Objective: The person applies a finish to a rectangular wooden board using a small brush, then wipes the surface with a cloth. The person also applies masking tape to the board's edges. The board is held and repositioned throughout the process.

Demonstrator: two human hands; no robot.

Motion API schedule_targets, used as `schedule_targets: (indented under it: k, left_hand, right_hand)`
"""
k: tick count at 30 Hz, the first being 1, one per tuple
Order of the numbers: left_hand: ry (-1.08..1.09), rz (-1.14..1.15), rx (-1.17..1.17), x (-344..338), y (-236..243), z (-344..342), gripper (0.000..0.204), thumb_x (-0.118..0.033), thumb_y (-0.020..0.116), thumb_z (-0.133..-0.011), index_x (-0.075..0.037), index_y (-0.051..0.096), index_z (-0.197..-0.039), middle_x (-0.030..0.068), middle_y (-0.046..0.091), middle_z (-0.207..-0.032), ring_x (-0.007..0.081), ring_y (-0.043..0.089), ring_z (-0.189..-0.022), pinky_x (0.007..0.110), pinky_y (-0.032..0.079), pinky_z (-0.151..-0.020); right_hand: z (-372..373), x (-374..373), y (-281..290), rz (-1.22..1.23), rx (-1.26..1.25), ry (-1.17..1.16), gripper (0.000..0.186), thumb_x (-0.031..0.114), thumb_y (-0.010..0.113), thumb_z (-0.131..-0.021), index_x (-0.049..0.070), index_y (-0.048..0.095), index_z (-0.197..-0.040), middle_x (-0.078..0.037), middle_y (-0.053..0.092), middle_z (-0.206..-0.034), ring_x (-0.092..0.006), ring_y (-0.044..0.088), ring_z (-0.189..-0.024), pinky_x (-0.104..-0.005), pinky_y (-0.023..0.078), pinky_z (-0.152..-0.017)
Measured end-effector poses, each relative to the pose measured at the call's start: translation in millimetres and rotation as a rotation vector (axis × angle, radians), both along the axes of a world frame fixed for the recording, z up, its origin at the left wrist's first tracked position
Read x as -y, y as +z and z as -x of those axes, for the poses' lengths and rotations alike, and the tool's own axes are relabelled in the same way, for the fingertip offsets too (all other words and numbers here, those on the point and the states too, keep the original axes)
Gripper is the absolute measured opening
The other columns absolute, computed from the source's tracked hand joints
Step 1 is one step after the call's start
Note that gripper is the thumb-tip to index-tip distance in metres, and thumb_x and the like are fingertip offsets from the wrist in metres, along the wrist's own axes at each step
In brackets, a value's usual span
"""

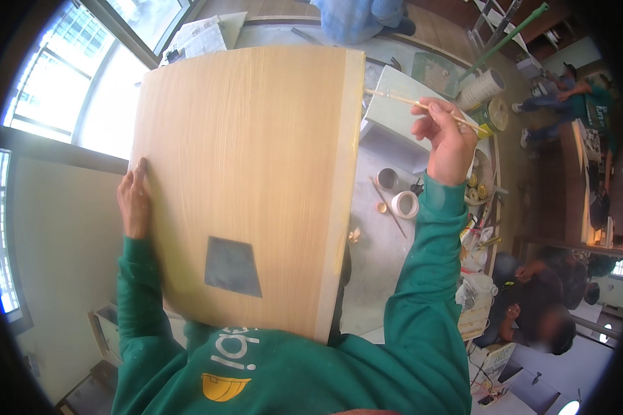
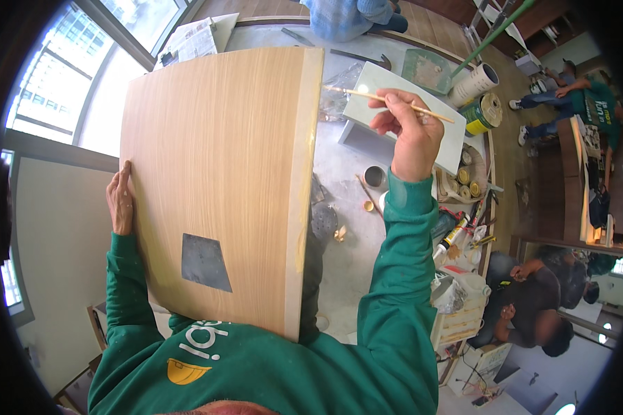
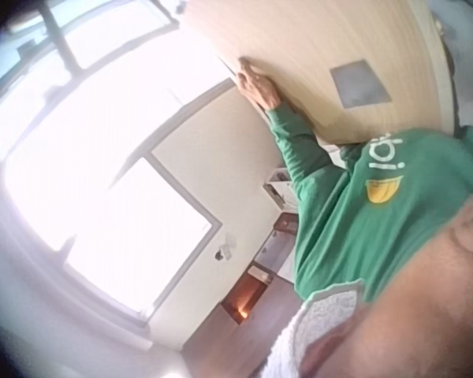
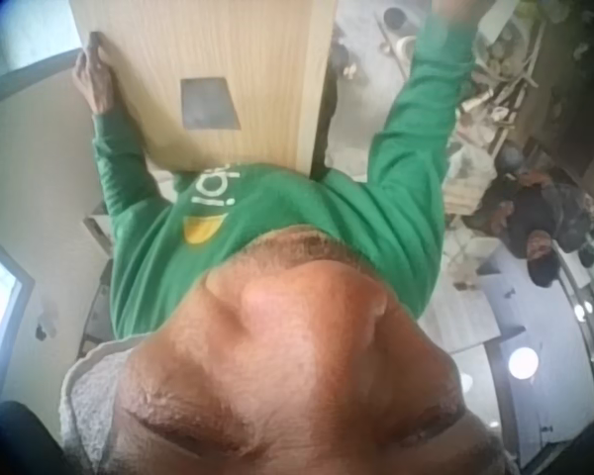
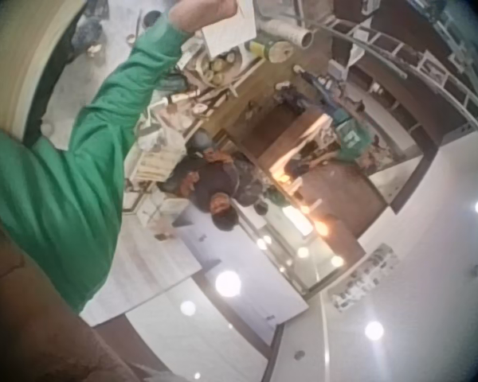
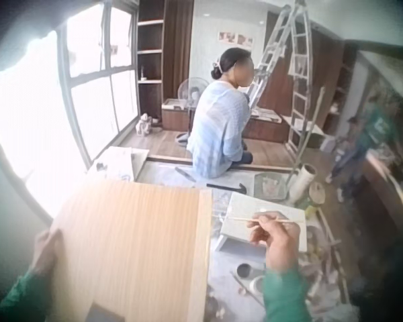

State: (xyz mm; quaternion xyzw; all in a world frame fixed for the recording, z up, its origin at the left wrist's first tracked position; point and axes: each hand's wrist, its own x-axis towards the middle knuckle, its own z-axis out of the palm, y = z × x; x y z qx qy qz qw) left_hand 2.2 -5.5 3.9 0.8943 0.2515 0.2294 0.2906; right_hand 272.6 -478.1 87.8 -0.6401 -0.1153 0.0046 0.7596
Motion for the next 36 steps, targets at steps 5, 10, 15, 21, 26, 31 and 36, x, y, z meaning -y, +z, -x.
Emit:
schedule_targets:
  k: [5, 10, 15, 21, 26, 31, 36]
  left_hand:
    - [-0.12, -0.189, 0.018, 0, -2, 3, 0.052, 0.014, 0.042, -0.089, -0.003, 0.059, -0.135, 0.0259, 0.065, -0.112, 0.0371, 0.065, -0.094, 0.041, 0.053, -0.084]
    - [-0.146, -0.303, -0.032, -4, -2, 1, 0.052, 0.014, 0.042, -0.091, -0.004, 0.058, -0.136, 0.0242, 0.064, -0.106, 0.0354, 0.063, -0.091, 0.04, 0.053, -0.084]
    - [-0.121, -0.241, 0.008, -3, -2, -2, 0.052, 0.013, 0.043, -0.092, -0.007, 0.058, -0.138, 0.0232, 0.063, -0.104, 0.0341, 0.062, -0.091, 0.039, 0.053, -0.084]
    - [-0.137, -0.258, -0.011, -4, -1, -5, 0.05, 0.012, 0.044, -0.094, -0.007, 0.058, -0.138, 0.0234, 0.063, -0.106, 0.0342, 0.063, -0.094, 0.039, 0.053, -0.085]
    - [-0.14, -0.251, -0.004, 0, -1, -9, 0.049, 0.01, 0.044, -0.094, -0.007, 0.058, -0.138, 0.0231, 0.063, -0.105, 0.0337, 0.063, -0.093, 0.038, 0.053, -0.086]
    - [-0.158, -0.28, -0.02, 0, 1, -10, 0.047, 0.01, 0.044, -0.094, -0.005, 0.058, -0.136, 0.0233, 0.063, -0.105, 0.034, 0.063, -0.094, 0.038, 0.052, -0.086]
    - [-0.149, -0.253, 0.012, 3, 1, -11, 0.048, 0.011, 0.045, -0.092, -0.004, 0.059, -0.135, 0.0227, 0.063, -0.103, 0.0343, 0.062, -0.091, 0.039, 0.052, -0.084]
  right_hand:
    - [-4, -3, 4, -0.039, 0.016, -0.032, 0.021, 0.015, 0.061, -0.094, -0.002, 0.071, -0.101, -0.013, 0.073, -0.088, -0.0134, 0.063, -0.062, -0.0244, 0.047, -0.059]
    - [-36, -19, 11, -0.073, 0.06, -0.094, 0.02, 0.016, 0.063, -0.094, -0.001, 0.072, -0.1, -0.013, 0.073, -0.088, -0.0137, 0.064, -0.063, -0.0241, 0.047, -0.058]
    - [-45, -22, 19, -0.082, 0.08, -0.122, 0.019, 0.016, 0.063, -0.094, 0.0, 0.073, -0.101, -0.012, 0.074, -0.089, -0.0127, 0.064, -0.062, -0.0236, 0.047, -0.058]
    - [-39, -16, 9, -0.004, 0.104, -0.089, 0.02, 0.015, 0.062, -0.095, 0.0, 0.073, -0.103, -0.013, 0.074, -0.091, -0.0125, 0.064, -0.062, -0.0227, 0.047, -0.058]
    - [-36, -18, 13, -0.033, 0.12, -0.112, 0.019, 0.013, 0.061, -0.095, 0.0, 0.074, -0.1, -0.012, 0.074, -0.087, -0.0114, 0.064, -0.06, -0.0218, 0.047, -0.056]
    - [-34, -13, 12, 0.034, 0.121, -0.071, 0.02, 0.014, 0.061, -0.093, 0.0, 0.074, -0.097, -0.011, 0.074, -0.085, -0.0114, 0.064, -0.06, -0.022, 0.046, -0.056]
    - [-33, -12, 24, 0.063, 0.11, -0.081, 0.021, 0.016, 0.063, -0.092, -0.001, 0.073, -0.099, -0.013, 0.073, -0.087, -0.0133, 0.064, -0.063, -0.0242, 0.046, -0.059]
